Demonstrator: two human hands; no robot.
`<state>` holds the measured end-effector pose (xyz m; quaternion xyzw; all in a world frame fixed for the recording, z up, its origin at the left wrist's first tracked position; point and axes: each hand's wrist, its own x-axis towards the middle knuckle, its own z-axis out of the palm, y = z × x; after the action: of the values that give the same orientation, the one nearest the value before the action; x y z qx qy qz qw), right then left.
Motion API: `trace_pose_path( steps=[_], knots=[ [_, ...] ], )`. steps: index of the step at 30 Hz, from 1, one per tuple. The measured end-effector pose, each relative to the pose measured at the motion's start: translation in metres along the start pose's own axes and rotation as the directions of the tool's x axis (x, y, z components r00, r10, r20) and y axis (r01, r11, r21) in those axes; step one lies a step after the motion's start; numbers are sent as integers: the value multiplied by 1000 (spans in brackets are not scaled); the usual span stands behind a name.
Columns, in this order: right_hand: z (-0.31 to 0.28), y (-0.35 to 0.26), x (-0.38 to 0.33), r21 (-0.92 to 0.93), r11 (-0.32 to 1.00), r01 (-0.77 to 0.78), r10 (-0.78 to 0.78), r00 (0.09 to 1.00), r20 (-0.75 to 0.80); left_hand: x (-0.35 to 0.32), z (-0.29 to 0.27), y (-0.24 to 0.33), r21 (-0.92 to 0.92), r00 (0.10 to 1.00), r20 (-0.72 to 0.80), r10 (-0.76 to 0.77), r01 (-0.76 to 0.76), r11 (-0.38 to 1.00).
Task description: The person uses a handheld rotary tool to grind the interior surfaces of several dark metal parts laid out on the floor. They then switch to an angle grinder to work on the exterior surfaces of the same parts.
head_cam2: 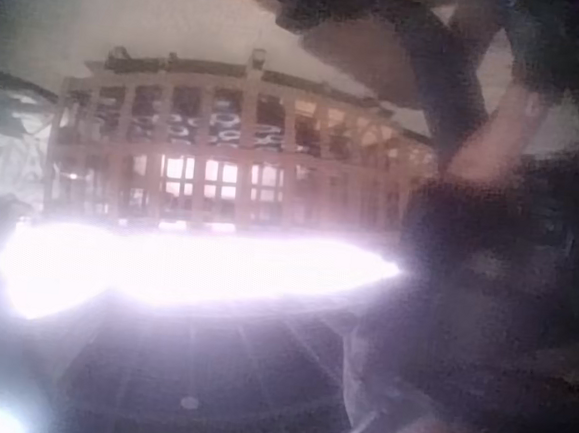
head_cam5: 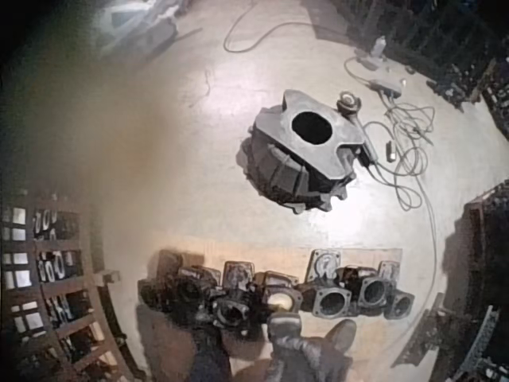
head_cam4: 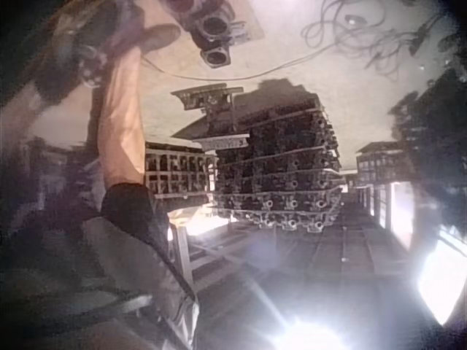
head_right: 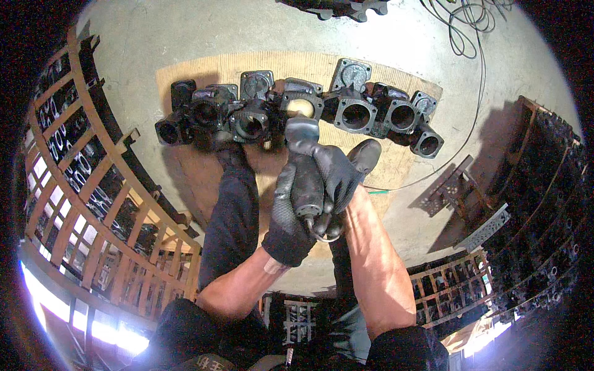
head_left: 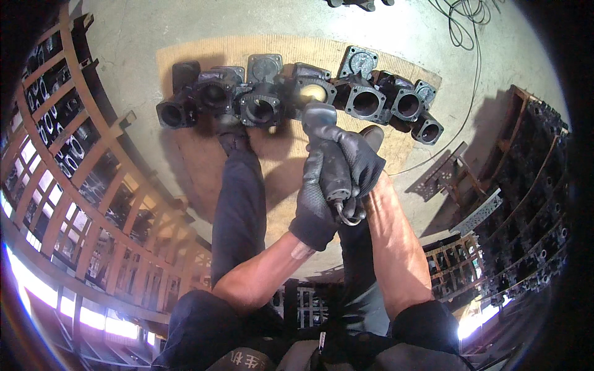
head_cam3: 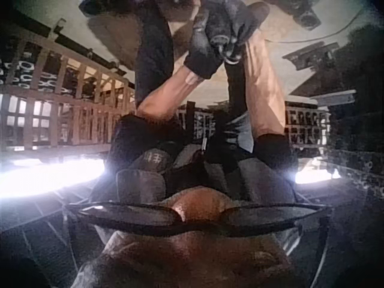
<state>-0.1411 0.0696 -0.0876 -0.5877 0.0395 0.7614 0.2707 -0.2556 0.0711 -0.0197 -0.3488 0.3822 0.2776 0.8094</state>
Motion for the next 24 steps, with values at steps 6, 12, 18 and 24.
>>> trace_pose_path(
  steps=[6,12,18,24],
  knots=[
    [-5,9,2,-271,934,232,-230,972,39,0,20,-1,55,990,-133,51,-45,998],
    [-5,-16,12,-442,888,128,-119,992,49,17,10,10,66,1000,-24,-11,12,998],
    [-1,-31,8,-712,637,296,-279,949,146,27,-18,20,64,982,151,-110,101,993],
    [7,-23,3,-570,803,174,-190,981,32,10,4,11,-13,997,-25,-67,66,998]
  ],
)
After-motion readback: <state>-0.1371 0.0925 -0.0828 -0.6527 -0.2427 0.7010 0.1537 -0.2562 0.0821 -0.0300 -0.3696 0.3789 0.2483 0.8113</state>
